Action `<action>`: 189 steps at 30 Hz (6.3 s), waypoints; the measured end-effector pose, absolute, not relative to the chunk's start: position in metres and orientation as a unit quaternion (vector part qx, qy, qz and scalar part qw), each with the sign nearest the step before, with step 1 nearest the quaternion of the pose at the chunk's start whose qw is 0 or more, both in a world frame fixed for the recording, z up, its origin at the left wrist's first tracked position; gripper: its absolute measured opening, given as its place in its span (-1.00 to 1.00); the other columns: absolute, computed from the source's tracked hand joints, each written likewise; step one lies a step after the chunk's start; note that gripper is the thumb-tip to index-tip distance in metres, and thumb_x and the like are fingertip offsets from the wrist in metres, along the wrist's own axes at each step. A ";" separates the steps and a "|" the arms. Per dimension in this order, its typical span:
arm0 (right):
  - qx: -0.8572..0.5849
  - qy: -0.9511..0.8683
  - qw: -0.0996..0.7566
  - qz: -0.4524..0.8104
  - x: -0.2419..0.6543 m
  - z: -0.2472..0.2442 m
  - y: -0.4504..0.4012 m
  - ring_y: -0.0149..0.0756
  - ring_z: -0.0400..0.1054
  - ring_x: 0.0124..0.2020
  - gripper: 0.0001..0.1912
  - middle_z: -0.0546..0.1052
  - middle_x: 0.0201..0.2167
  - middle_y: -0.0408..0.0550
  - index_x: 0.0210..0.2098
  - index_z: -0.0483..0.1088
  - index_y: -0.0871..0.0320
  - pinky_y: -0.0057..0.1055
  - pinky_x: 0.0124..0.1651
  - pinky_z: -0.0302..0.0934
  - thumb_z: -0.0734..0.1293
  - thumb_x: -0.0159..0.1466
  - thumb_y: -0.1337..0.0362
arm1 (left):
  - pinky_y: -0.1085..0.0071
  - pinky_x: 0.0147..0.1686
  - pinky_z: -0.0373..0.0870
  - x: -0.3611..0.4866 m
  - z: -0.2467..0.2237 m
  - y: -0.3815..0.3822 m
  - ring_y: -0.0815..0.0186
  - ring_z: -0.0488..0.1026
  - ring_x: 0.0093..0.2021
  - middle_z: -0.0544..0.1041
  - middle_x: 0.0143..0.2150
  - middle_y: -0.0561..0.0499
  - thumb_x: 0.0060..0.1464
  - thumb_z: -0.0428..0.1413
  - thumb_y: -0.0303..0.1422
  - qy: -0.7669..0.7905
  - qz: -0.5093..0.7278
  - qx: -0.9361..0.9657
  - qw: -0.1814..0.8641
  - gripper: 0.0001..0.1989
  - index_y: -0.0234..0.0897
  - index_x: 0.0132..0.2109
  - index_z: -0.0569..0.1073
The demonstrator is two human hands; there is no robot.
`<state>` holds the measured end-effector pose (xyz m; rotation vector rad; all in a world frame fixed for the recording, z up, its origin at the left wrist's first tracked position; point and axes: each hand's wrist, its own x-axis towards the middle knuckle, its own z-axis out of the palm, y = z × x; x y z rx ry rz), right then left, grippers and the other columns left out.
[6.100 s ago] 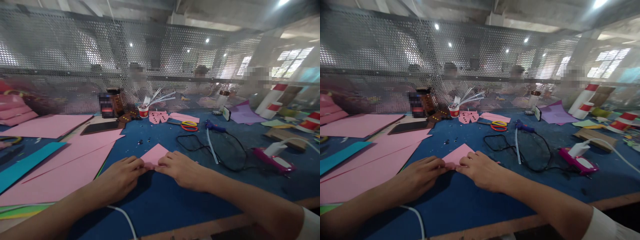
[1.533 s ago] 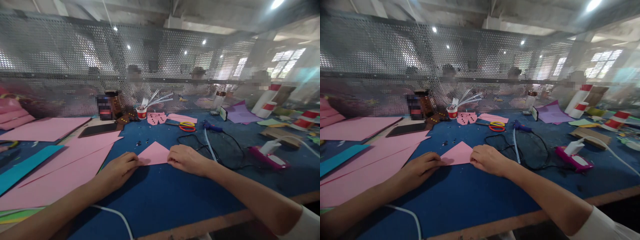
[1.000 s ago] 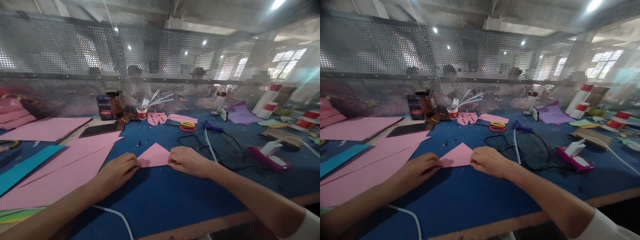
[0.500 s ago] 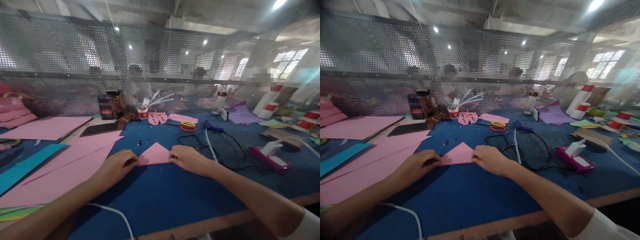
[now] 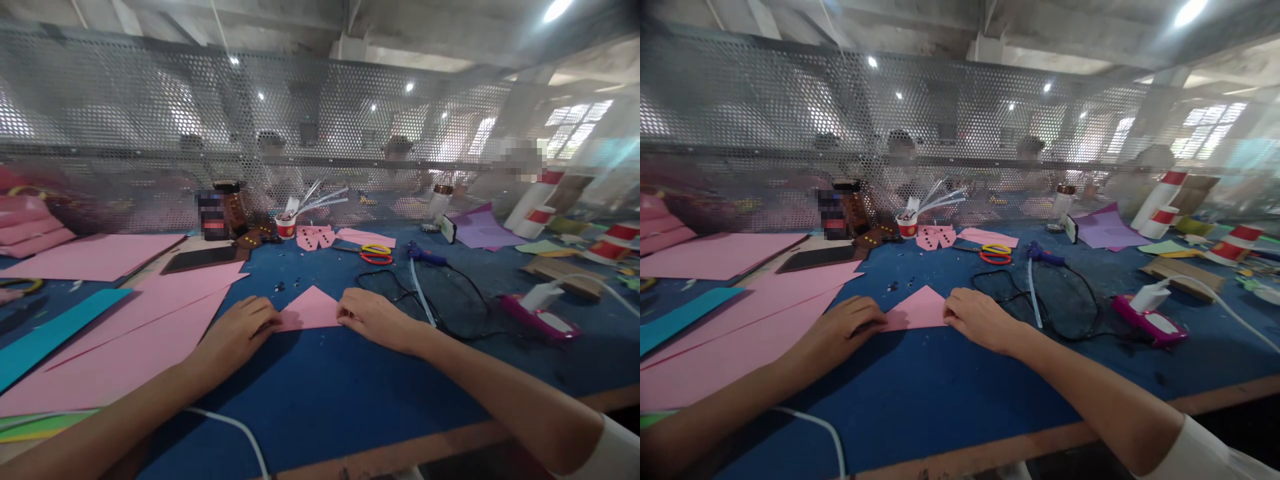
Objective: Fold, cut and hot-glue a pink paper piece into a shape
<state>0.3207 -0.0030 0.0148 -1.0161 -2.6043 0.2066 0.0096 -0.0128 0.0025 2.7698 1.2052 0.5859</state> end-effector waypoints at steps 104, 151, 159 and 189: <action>-0.418 -0.873 0.152 0.199 0.327 0.019 0.006 -0.25 0.30 -0.13 -0.81 0.48 -0.24 -0.07 -0.16 0.49 0.10 -0.36 -0.05 0.11 0.33 0.24 0.40 | 0.39 -0.28 0.29 0.028 0.019 0.018 0.19 0.49 -0.28 0.59 -0.34 0.04 -0.05 0.23 -0.13 0.519 0.128 0.797 0.280 -0.74 -0.22 -0.30 0.56; -0.287 -0.887 0.071 0.355 0.366 0.038 0.029 -0.29 0.40 -0.08 -0.59 0.48 -0.07 -0.02 0.04 0.50 0.11 -0.38 -0.01 0.25 0.32 0.22 0.46 | 0.47 -0.49 0.08 -0.031 0.046 0.044 0.32 0.39 -0.45 0.52 -0.50 0.10 -0.13 0.28 -0.16 0.513 -0.034 0.790 0.335 -0.75 -0.24 -0.45 0.46; -0.254 -0.899 0.058 0.351 0.373 0.039 0.033 -0.30 0.39 -0.05 -0.57 0.47 -0.04 -0.05 0.07 0.48 0.05 -0.37 0.03 0.24 0.30 0.24 0.45 | 0.46 -0.50 0.04 -0.031 0.047 0.042 0.34 0.36 -0.47 0.50 -0.52 0.12 -0.12 0.27 -0.17 0.512 -0.034 0.787 0.342 -0.75 -0.24 -0.45 0.45; -0.296 -0.936 0.172 0.082 0.330 0.023 -0.003 -0.28 0.38 -0.15 -0.87 0.50 -0.23 -0.03 -0.20 0.48 0.15 -0.39 -0.08 0.21 0.27 0.38 0.34 | 0.43 -0.44 0.08 -0.011 0.048 0.034 0.29 0.34 -0.42 0.44 -0.46 0.07 0.07 0.14 0.03 0.535 0.078 0.826 0.162 -0.61 -0.23 -0.39 0.45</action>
